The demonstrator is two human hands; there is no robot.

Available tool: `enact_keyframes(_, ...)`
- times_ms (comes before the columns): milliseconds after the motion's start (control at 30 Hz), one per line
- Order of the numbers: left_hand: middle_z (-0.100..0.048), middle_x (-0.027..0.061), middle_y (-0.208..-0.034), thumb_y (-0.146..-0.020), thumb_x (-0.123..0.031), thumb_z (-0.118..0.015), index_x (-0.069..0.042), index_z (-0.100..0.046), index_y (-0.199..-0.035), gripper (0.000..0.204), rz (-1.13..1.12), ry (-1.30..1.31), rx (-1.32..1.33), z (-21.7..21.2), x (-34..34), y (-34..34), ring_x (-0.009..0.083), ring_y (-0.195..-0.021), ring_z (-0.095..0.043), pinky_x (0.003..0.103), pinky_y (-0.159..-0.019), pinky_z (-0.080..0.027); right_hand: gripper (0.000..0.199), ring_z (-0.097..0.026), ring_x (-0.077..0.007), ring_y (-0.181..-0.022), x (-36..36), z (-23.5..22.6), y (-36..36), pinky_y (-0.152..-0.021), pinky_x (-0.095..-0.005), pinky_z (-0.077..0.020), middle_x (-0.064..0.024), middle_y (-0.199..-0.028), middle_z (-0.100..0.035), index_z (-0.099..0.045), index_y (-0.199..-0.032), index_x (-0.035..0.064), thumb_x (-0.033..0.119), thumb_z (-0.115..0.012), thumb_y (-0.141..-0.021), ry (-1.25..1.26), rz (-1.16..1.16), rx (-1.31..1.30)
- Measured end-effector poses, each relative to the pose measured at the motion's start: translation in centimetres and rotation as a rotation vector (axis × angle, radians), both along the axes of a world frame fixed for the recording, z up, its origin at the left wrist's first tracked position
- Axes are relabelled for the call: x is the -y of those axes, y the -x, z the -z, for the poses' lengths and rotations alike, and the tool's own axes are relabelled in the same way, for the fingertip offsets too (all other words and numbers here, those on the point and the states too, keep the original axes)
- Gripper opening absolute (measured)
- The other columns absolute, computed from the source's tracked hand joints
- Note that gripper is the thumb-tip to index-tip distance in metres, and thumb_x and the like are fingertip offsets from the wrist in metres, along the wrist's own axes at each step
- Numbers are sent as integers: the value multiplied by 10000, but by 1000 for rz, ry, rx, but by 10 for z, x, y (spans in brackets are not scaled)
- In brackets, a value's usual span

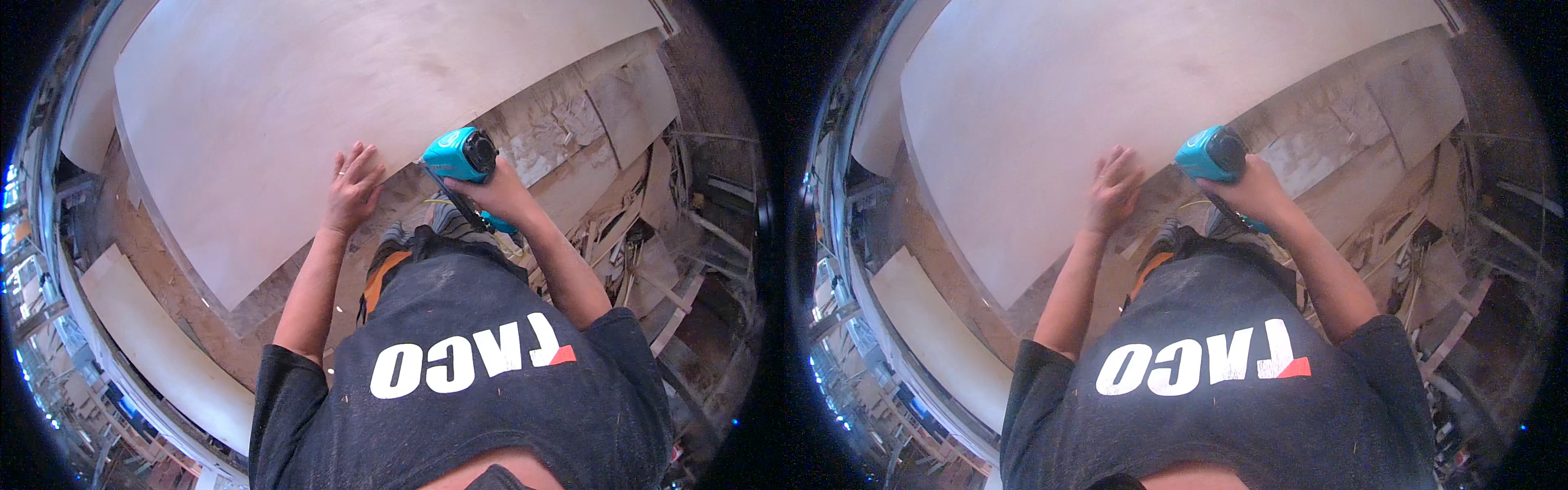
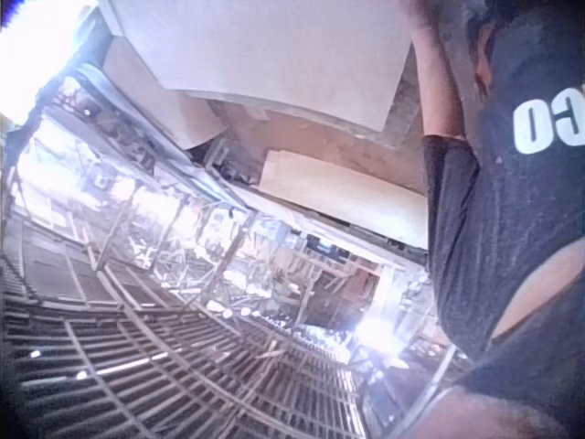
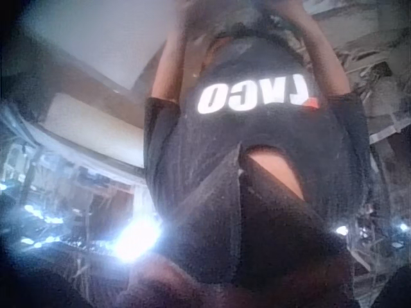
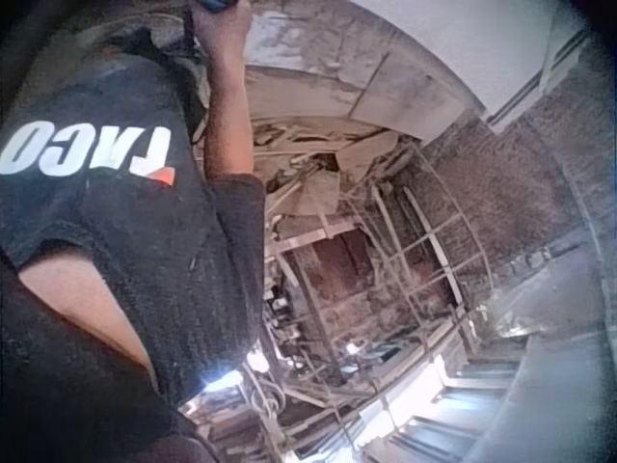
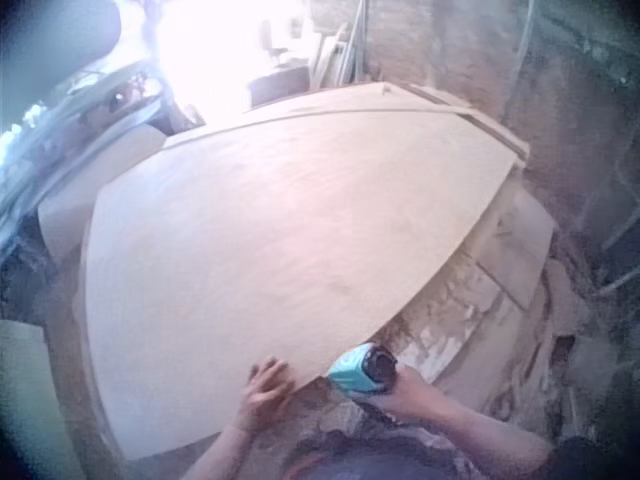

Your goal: The person positions and fastens large curved plywood panels onto a wooden frame using a pneumatic nail gun. They align the panels, drive nails along the edges, and reposition the panels as needed to complete the assembly.

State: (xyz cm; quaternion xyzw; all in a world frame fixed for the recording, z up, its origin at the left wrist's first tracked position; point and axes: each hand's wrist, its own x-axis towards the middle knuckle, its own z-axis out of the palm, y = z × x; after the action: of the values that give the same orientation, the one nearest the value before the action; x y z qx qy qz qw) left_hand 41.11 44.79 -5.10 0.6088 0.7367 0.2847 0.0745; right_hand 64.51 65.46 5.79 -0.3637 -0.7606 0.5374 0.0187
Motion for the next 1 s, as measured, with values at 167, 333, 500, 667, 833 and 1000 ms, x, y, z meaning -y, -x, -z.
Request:
enact_keyframes(167,-529,67,-1600,-830,-132,-798,-152,-794,-1196,367,-22,33,42,-4,-1,-1,291,-1551,-410,532,-1311,-252,348,-638,-120,-555,11,-14,29,-514,-318,-508,-50,-678,-669,-728,-1028,8,288,-876,-883,-9,-47,120)
enact_keyframes(333,-537,63,-1589,-852,-146,-776,-150,-794,-1197,346,-40,-5,62,-1,1,-1,286,-1553,-403,526,-1311,-259,358,-753,-286,-945,25,-31,49,-834,-424,-573,-161,-989,-772,-768,-1131,59,297,-848,-876,-35,-20,295)
enact_keyframes(500,-561,90,-1562,-897,-165,-771,-149,-800,-1178,283,-52,-14,51,-2,2,-3,322,-1516,-452,545,-1286,-300,359,-717,-222,-752,34,-43,63,-683,-388,-576,-130,-880,-745,-758,-1131,45,280,-855,-879,-88,-29,342)
enact_keyframes(667,-553,95,-1569,-887,-166,-771,-151,-797,-1183,297,-41,-22,49,-3,3,-4,322,-1521,-445,548,-1289,-294,379,-717,-192,-663,31,-14,50,-627,-381,-595,-128,-835,-750,-747,-1155,32,271,-857,-882,-475,-194,153)
enact_keyframes(833,-534,84,-1589,-872,-156,-762,-150,-780,-1230,359,-33,-26,68,6,1,-2,291,-1547,-410,531,-1305,-259,377,-714,-185,-659,38,-35,61,-620,-376,-593,-122,-838,-750,-746,-1143,30,282,-857,-884,-221,-85,293)
enact_keyframes(1000,-496,107,-1619,-838,-244,-821,-157,-752,-1298,473,19,-3,37,3,0,3,304,-1568,-374,547,-1312,-228,378,-690,-155,-616,48,-36,64,-559,-341,-565,-97,-806,-734,-753,-1122,35,300,-867,-877,-138,-31,317)
